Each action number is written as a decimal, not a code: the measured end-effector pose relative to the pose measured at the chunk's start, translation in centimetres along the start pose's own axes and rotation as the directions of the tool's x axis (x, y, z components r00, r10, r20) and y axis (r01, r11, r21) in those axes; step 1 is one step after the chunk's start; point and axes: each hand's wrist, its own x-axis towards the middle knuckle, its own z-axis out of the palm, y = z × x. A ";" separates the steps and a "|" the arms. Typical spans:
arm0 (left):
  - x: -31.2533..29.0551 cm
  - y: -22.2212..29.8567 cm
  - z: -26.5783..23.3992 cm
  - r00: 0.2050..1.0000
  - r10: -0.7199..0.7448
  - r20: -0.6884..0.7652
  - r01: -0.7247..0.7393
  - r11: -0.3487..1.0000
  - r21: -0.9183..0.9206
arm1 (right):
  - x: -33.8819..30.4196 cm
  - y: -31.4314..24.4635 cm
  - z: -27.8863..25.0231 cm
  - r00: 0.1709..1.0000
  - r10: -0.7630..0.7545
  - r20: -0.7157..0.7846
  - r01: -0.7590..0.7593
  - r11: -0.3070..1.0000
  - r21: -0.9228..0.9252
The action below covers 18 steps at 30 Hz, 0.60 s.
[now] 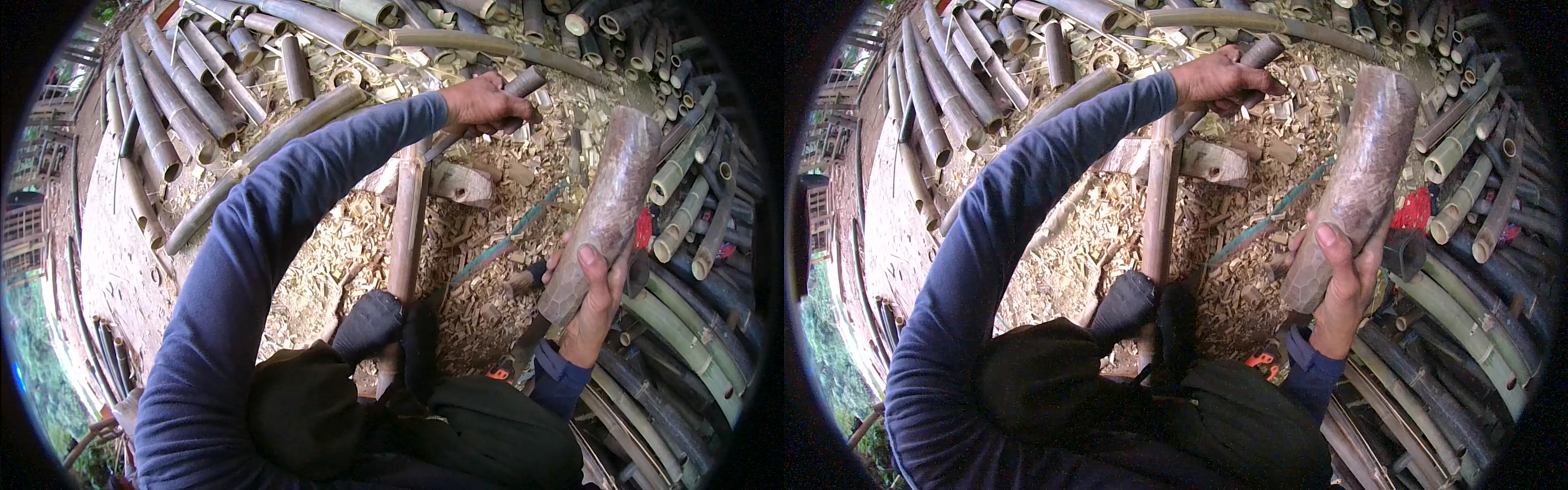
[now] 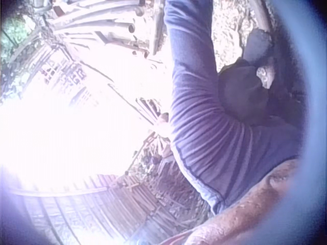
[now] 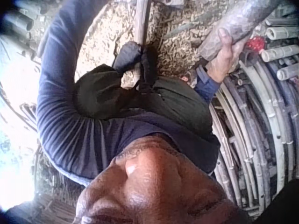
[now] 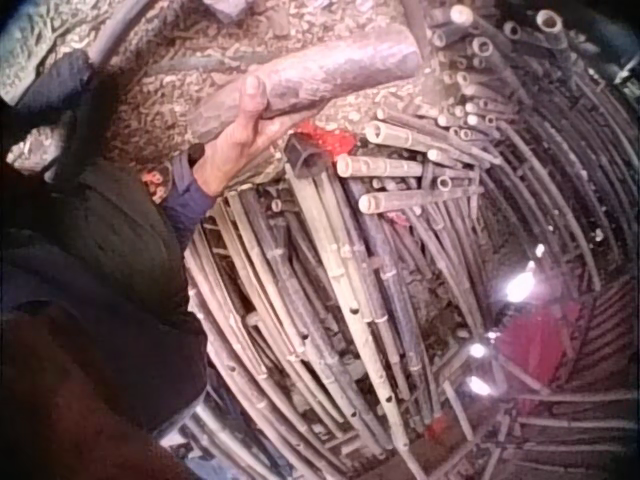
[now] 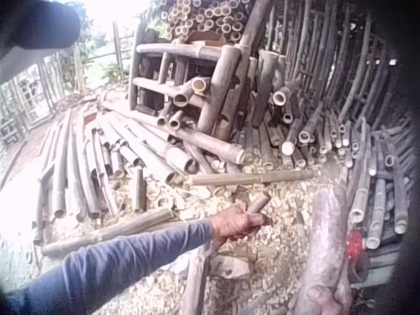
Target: The person sits on the ground and uses a wooden mallet and a metal chisel to split a long bamboo pole into thin strips. They repeatedly strike the chisel to drive it through the bamboo, then use a knife to trim and separate the resulting strips.
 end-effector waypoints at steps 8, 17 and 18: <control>-0.8 -0.6 -1.3 0.995 0.100 0.031 -0.102 0.990 0.097 | 1.6 -1.7 -2.6 0.983 -0.180 -0.018 0.174 0.967 -0.185; -0.5 -0.6 -2.2 0.993 0.100 0.066 -0.111 0.973 0.202 | 16.5 -3.8 -3.9 0.571 -0.698 0.431 0.739 0.208 -0.641; 0.4 -1.5 -3.0 0.939 0.292 0.181 -0.343 0.831 0.438 | 15.7 -4.4 -2.2 0.637 -0.624 0.452 0.736 0.321 -0.596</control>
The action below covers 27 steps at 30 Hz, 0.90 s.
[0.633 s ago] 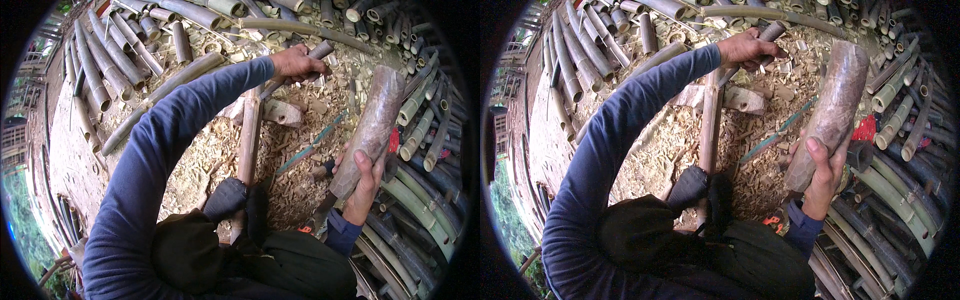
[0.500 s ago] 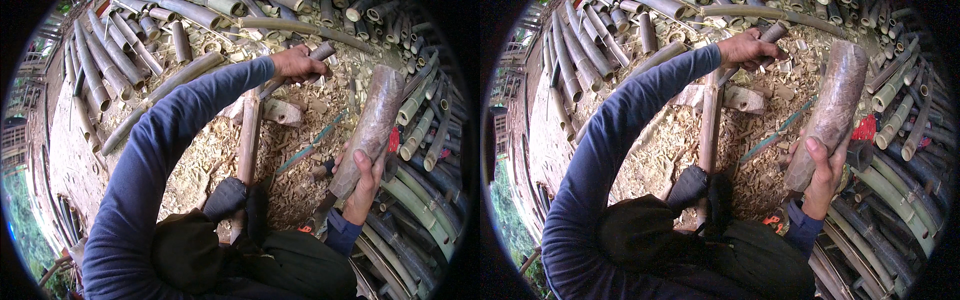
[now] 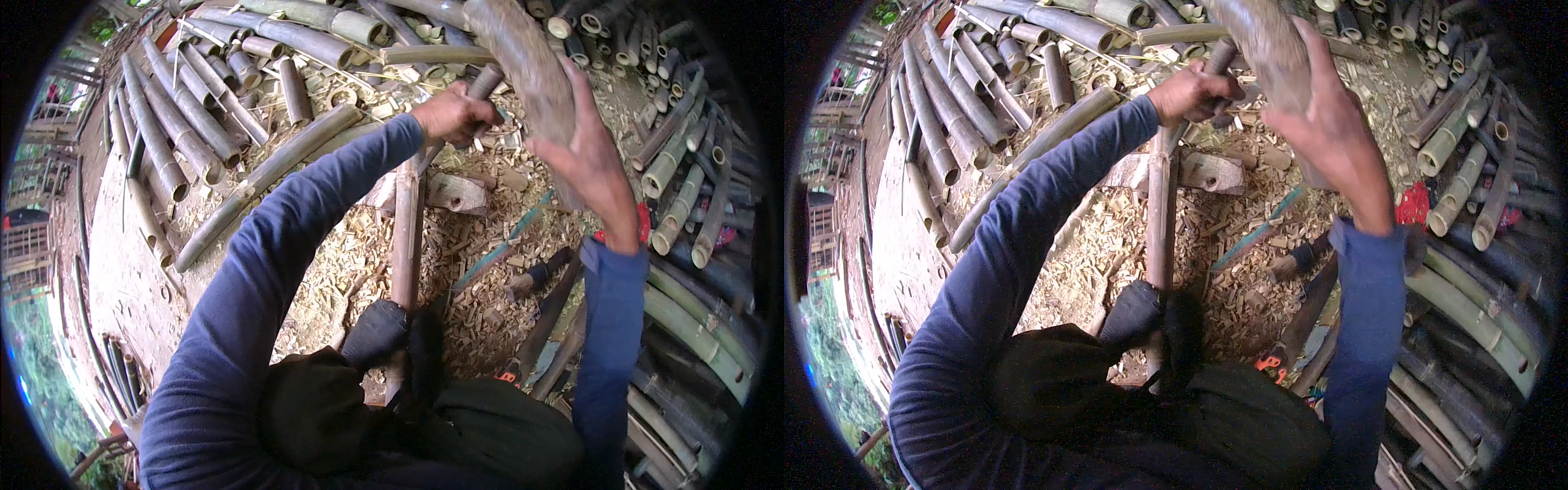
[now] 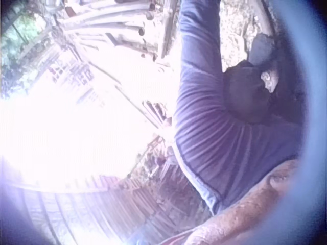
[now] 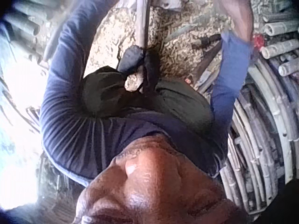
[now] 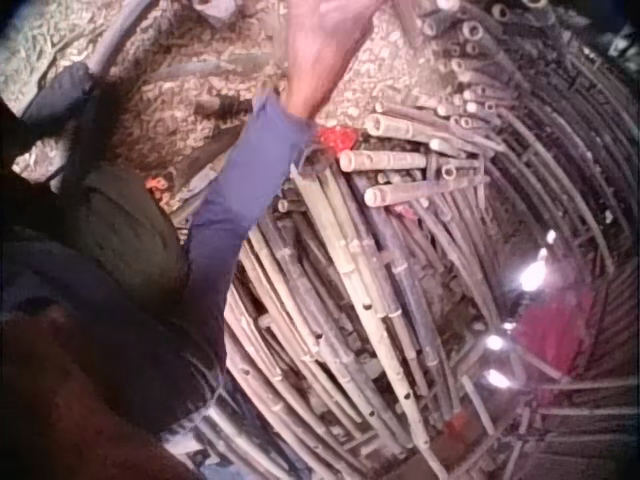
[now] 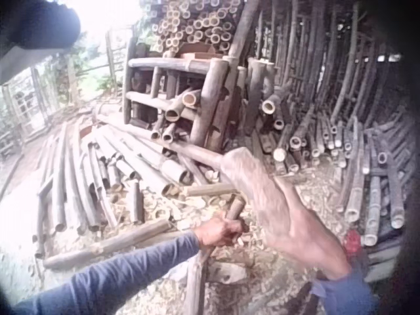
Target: The person sits on the ground and uses a wooden mallet and a metal chisel to split a long bamboo pole into thin strips. They repeatedly strike the chisel to drive it through the bamboo, then use a knife to trim and separate the resulting strips.
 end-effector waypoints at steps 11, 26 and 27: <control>2.1 -3.5 -0.4 0.886 0.440 0.147 -0.435 0.680 0.590 | 3.8 2.6 0.1 0.974 0.160 -0.160 -0.118 0.962 0.248; 3.5 -5.2 0.1 0.982 0.177 0.068 -0.188 0.857 0.479 | 1.7 1.0 1.4 0.944 0.331 -0.006 -0.265 0.766 0.586; 3.7 -5.1 0.5 0.973 0.217 0.081 -0.227 0.828 0.513 | 0.8 0.9 2.1 0.962 0.250 0.108 -0.269 0.804 0.530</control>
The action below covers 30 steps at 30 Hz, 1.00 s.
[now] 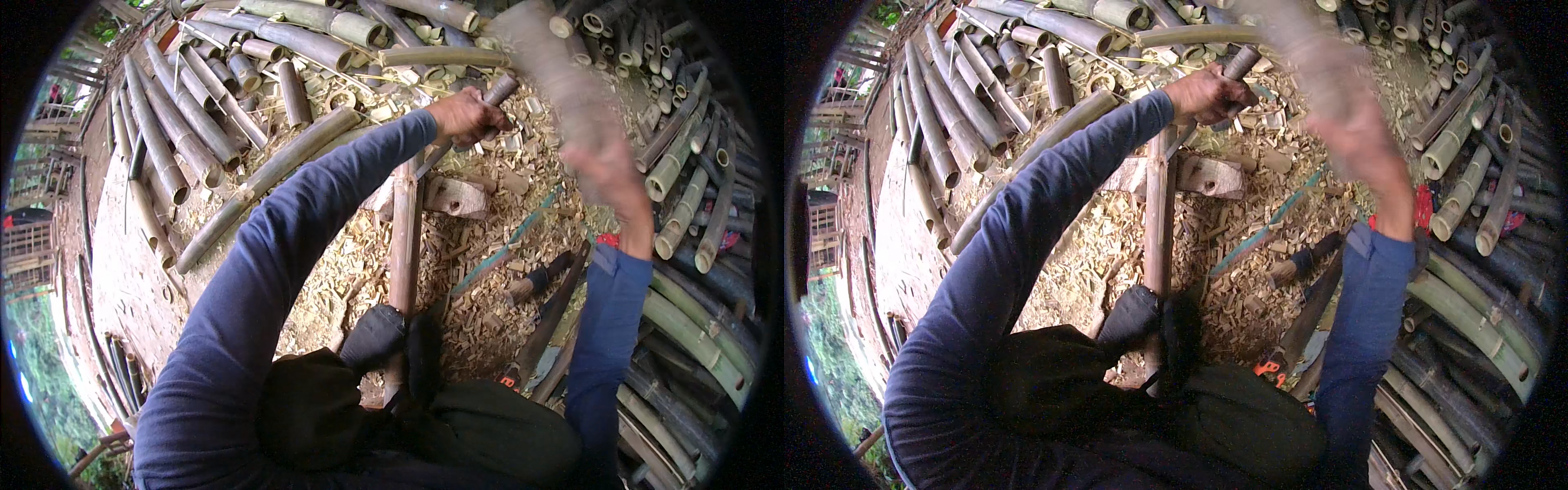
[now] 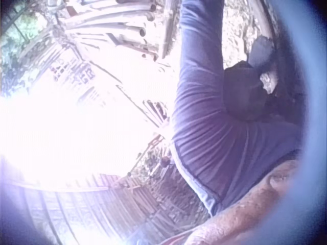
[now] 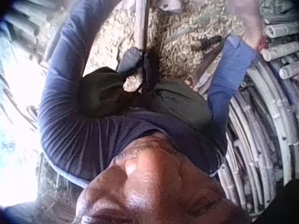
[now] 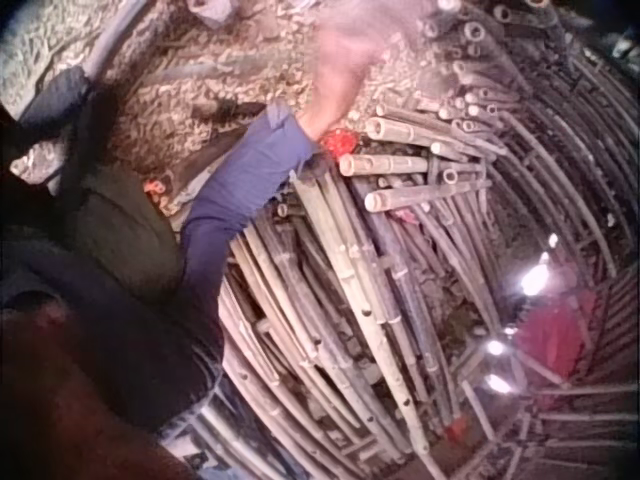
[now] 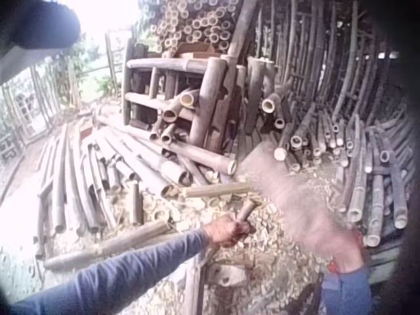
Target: The person sits on the ground and uses a wooden mallet and a metal chisel to split a long bamboo pole into thin strips. They repeatedly strike the chisel to drive it through the bamboo, then use a knife to trim and separate the resulting strips.
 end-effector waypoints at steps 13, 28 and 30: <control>-0.3 5.6 -2.6 0.843 -0.474 0.255 0.510 0.554 -0.658 | -1.0 1.4 0.3 0.989 0.029 0.147 -0.017 0.997 -0.081; 3.0 -5.7 4.8 0.813 -0.580 -0.046 0.582 0.810 0.070 | -3.4 -4.6 2.8 0.971 0.237 0.044 -0.240 0.944 0.226; 6.9 1.6 7.3 0.700 -0.714 -0.006 0.711 0.697 -0.095 | -5.9 -3.8 -0.1 0.949 0.309 -0.057 -0.297 0.941 0.159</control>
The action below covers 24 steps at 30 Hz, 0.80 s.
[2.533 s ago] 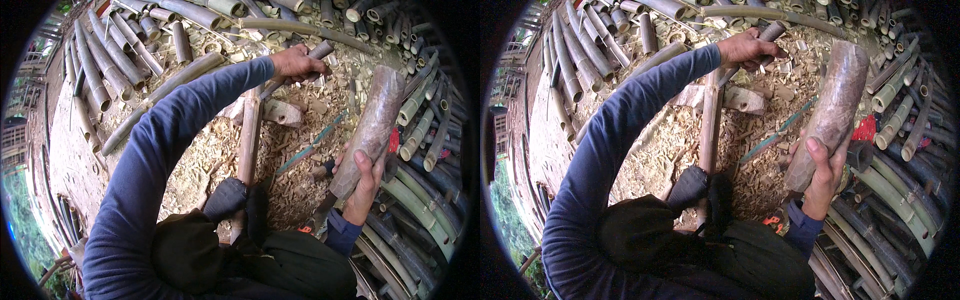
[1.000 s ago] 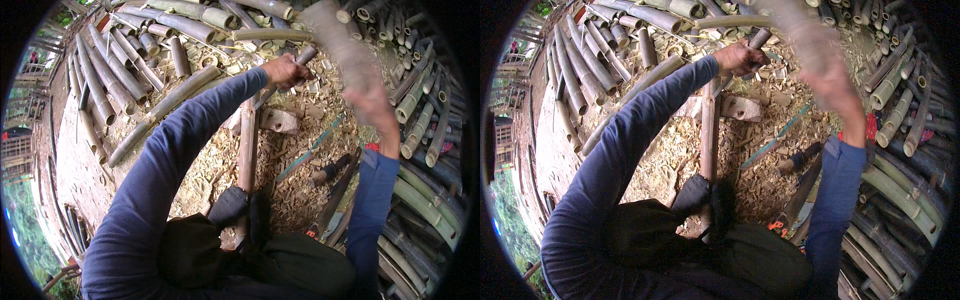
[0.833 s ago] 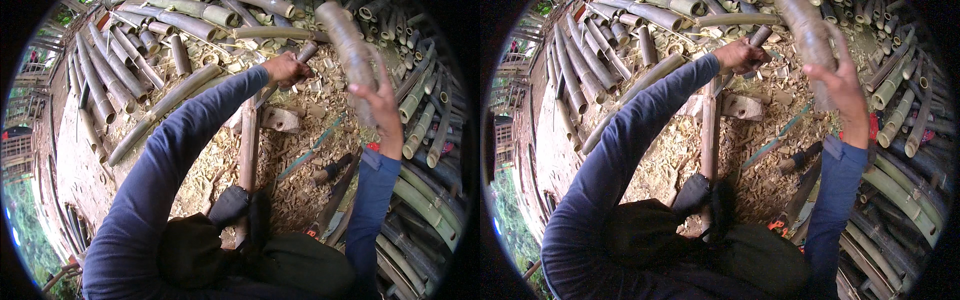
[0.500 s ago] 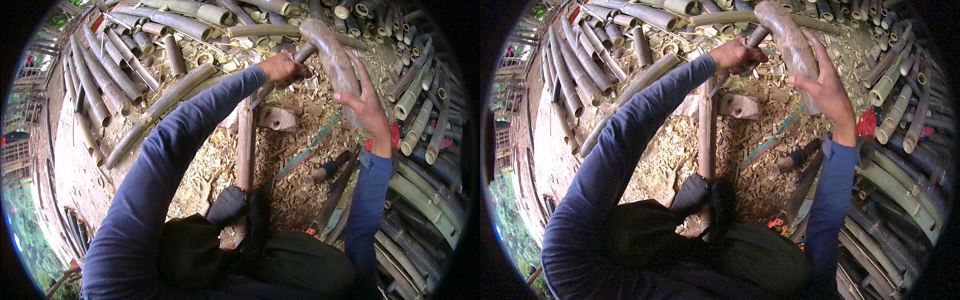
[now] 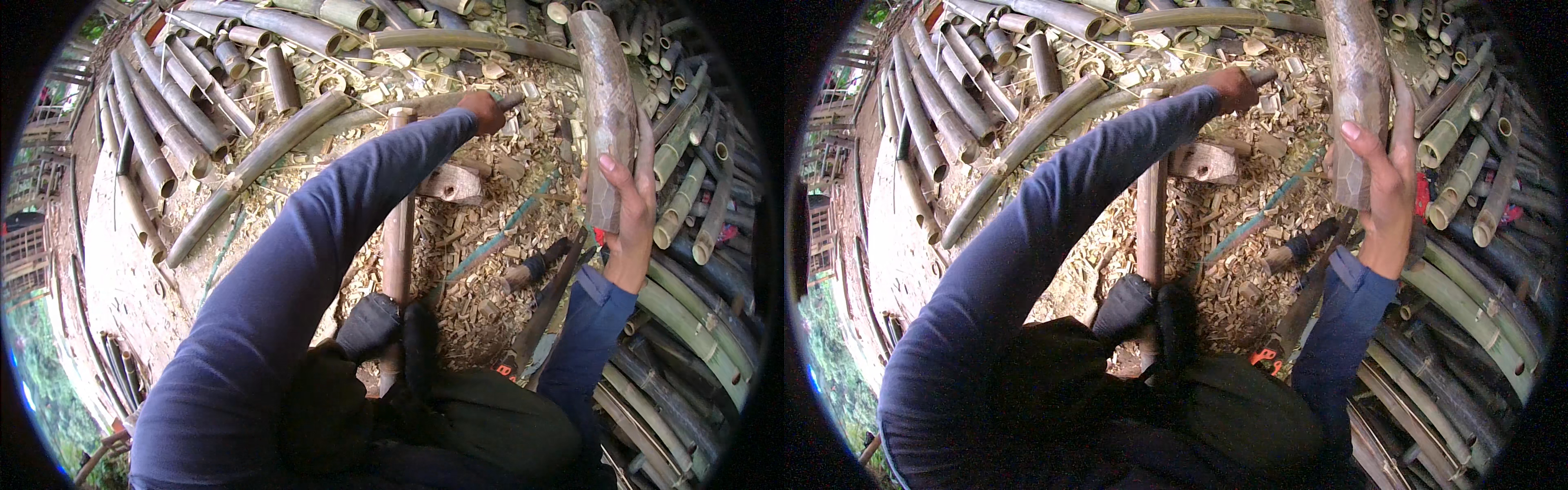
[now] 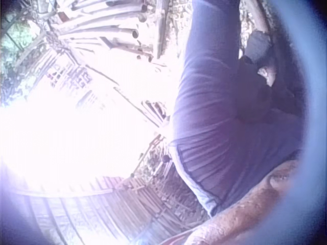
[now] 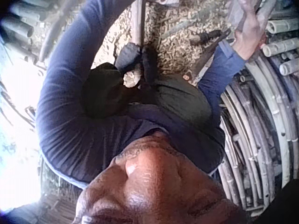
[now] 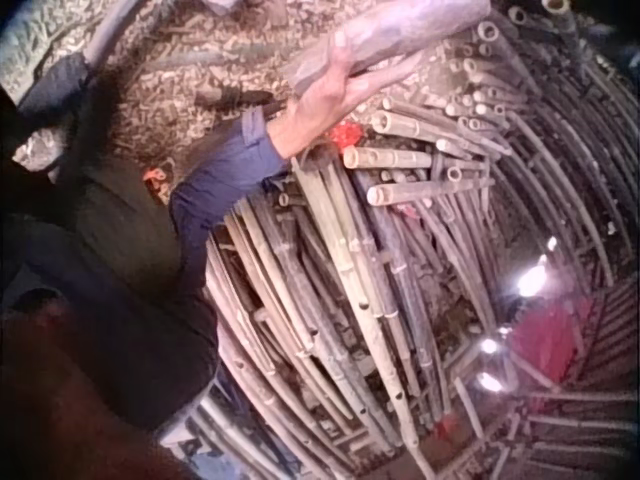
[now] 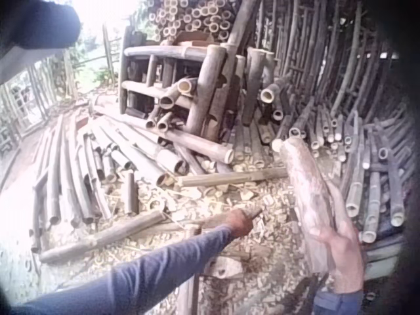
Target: The person sits on the ground and uses a wooden mallet and a metal chisel to split a long bamboo pole into thin strips. They repeatedly strike the chisel to drive it through the bamboo, then use a knife to trim and separate the resulting strips.
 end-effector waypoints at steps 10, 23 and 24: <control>-6.9 0.9 -11.4 0.922 0.323 0.212 -0.080 0.696 -0.714 | -3.8 1.8 -0.5 0.992 0.063 -0.108 -0.053 0.995 0.089; -6.0 -2.0 -11.6 0.871 0.422 0.252 -0.064 0.606 -0.793 | -3.6 1.4 0.6 0.994 0.011 -0.108 -0.005 0.998 0.055; -6.2 -1.9 -11.7 0.873 0.415 0.255 -0.055 0.604 -0.795 | -3.4 1.4 0.7 0.994 -0.001 -0.106 0.007 0.999 0.052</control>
